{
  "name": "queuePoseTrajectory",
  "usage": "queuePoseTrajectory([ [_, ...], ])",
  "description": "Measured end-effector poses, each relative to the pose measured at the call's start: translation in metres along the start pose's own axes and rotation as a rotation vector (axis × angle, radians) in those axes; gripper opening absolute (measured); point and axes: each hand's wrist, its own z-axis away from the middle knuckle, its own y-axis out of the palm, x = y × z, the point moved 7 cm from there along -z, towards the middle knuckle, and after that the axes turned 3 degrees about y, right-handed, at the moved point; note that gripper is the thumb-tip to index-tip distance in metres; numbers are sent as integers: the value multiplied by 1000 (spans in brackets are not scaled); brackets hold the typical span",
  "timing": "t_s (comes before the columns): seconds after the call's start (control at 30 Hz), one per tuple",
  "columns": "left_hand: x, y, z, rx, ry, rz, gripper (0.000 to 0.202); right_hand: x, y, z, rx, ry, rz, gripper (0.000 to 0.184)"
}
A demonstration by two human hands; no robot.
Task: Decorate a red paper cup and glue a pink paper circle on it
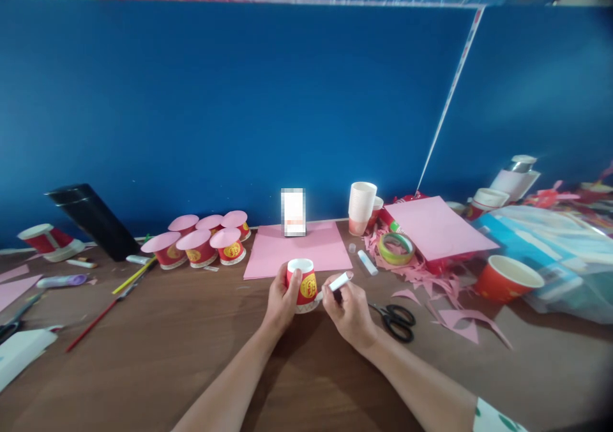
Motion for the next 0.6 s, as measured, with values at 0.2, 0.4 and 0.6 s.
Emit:
queuePoseTrajectory([
  [0.2,3,1,0,-6,-17,30,39,-3,2,2,15,16,-18,12],
  [0.4,3,0,0,-5,-33,65,42,-7,8,1,77,35,-28,12],
  [0.6,0,-3,-2,-22,17,22,40,-8,9,1,97,51,-26,12],
])
